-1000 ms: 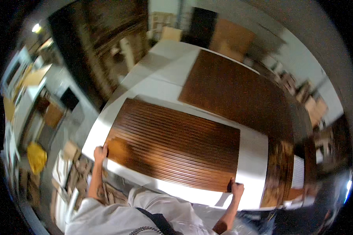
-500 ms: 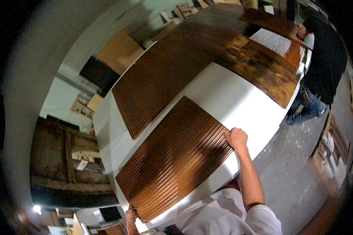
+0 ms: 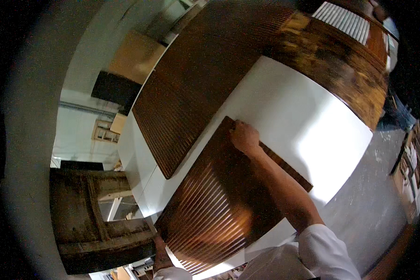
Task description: The person picks up and stacks several ribbed wooden panels on a white workbench. They align the panels, flip them over, and arrange them into a neat pile.
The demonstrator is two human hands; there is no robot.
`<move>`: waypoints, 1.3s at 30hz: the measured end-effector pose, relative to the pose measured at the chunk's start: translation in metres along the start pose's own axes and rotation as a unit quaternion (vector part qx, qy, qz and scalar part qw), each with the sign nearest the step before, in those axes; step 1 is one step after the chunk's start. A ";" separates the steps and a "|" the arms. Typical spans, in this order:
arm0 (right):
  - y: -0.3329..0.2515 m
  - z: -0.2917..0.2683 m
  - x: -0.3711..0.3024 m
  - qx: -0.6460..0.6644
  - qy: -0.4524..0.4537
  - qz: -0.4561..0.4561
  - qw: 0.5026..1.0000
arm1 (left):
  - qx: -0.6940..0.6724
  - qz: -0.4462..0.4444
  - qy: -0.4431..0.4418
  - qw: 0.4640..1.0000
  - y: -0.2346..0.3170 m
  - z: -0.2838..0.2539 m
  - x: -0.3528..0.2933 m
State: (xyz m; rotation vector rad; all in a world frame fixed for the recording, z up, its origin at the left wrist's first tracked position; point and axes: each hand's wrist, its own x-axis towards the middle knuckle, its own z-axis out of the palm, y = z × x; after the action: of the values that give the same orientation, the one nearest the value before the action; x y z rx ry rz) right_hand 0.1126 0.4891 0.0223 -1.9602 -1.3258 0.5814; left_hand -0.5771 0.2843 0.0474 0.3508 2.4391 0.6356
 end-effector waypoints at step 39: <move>0.082 -0.148 -0.140 0.088 -0.057 0.148 0.983 | -0.172 -0.053 -0.105 0.978 -0.141 -0.011 -0.064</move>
State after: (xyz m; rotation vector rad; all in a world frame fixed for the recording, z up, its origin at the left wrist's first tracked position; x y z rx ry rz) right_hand 0.2121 0.2963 0.0569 -2.0139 -1.0141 0.9348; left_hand -0.5472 0.1363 0.0131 0.1384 2.0846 0.9075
